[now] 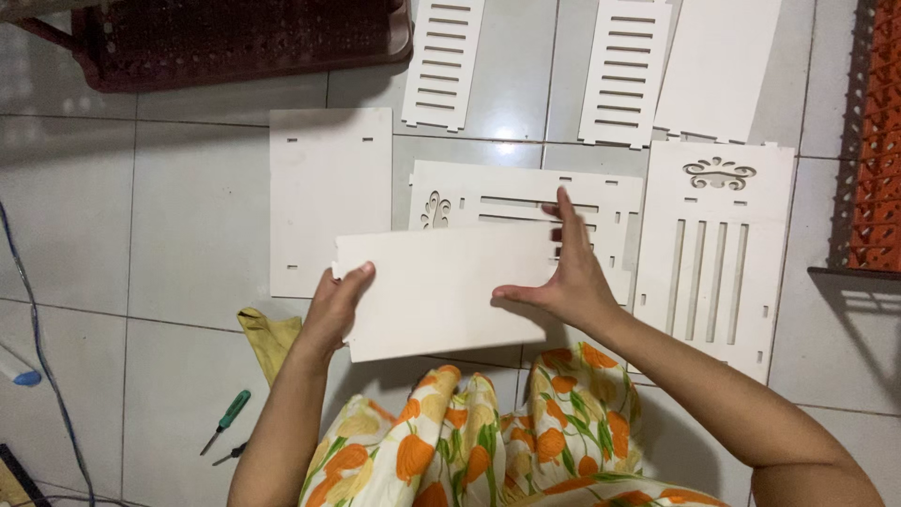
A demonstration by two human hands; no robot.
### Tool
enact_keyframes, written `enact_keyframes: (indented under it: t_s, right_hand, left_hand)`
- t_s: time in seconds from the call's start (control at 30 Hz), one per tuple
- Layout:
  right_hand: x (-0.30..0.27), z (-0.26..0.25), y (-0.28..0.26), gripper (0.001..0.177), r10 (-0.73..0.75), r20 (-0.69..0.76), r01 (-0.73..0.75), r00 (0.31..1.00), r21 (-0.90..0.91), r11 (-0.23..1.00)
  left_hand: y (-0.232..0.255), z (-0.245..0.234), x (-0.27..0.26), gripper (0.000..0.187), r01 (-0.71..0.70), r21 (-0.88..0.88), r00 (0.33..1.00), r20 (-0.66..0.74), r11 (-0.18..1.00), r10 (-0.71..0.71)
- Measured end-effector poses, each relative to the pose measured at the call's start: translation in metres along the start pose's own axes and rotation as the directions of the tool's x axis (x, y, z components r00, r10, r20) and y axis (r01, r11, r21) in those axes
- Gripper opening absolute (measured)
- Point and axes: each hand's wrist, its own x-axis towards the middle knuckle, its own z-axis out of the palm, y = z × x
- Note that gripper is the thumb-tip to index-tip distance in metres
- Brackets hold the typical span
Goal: The person disassembles a white wooden box-like furniture piece, wipes the parts with a yellow cloth, and then reassembles it on the floor.
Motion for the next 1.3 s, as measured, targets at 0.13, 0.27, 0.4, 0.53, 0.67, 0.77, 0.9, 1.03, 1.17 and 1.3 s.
enact_keyframes:
  t_s: [0.13, 0.27, 0.4, 0.53, 0.67, 0.77, 0.9, 1.03, 1.17, 1.3]
  right_hand:
    - [0.001, -0.013, -0.016, 0.084, 0.07, 0.046, -0.068, 0.996, -0.039, 0.997]
    - [0.005, -0.014, -0.015, 0.05, 0.237, 0.155, -0.231, 0.959, -0.053, 0.971]
    - [0.015, -0.023, -0.02, 0.032, 0.257, 0.169, -0.282, 0.952, 0.146, 0.948]
    - [0.021, -0.039, -0.046, 0.059, 0.019, 0.237, 0.013, 0.971, -0.13, 0.991]
    - [0.021, -0.031, -0.067, 0.078, 0.044, 0.303, 0.046, 0.952, -0.283, 0.958]
    - [0.018, -0.025, -0.064, 0.068, 0.293, 0.296, -0.232, 0.909, -0.223, 0.947]
    - [0.018, -0.023, -0.054, 0.052, 0.283, 0.28, -0.306, 0.917, 0.04, 0.951]
    - [0.025, -0.03, -0.057, 0.046, 0.368, 0.382, -0.379, 0.848, -0.049, 0.924]
    - [0.023, -0.035, -0.069, 0.081, 0.313, 0.432, -0.172, 0.846, -0.335, 0.926]
    - [0.015, -0.029, -0.071, 0.078, 0.087, 0.282, -0.027, 0.955, -0.207, 0.978]
  left_hand:
    - [-0.002, 0.009, -0.016, 0.055, 0.054, -0.023, 0.999, -0.006, 0.998, -0.054]
    - [0.006, 0.007, -0.028, 0.059, 0.005, -0.014, 0.991, 0.137, 1.0, -0.003]
    - [0.012, 0.012, -0.028, 0.058, 0.107, -0.04, 0.994, 0.039, 0.993, -0.106]
    - [0.017, 0.013, -0.031, 0.051, 0.117, 0.041, 0.993, 0.001, 0.992, -0.118]
    - [0.022, 0.008, -0.036, 0.05, 0.044, -0.052, 0.991, 0.131, 0.998, -0.037]
    - [0.022, 0.008, -0.039, 0.049, 0.039, -0.049, 0.987, 0.158, 0.998, -0.031]
    - [0.025, 0.008, -0.041, 0.048, 0.042, -0.023, 0.988, 0.147, 0.999, -0.038]
    - [0.027, 0.009, -0.042, 0.048, 0.035, -0.021, 0.987, 0.155, 0.999, -0.031]
    - [0.027, 0.009, -0.042, 0.049, 0.077, -0.004, 0.992, 0.098, 0.997, -0.076]
    - [0.027, 0.008, -0.044, 0.049, 0.038, -0.025, 0.986, 0.164, 0.999, -0.034]
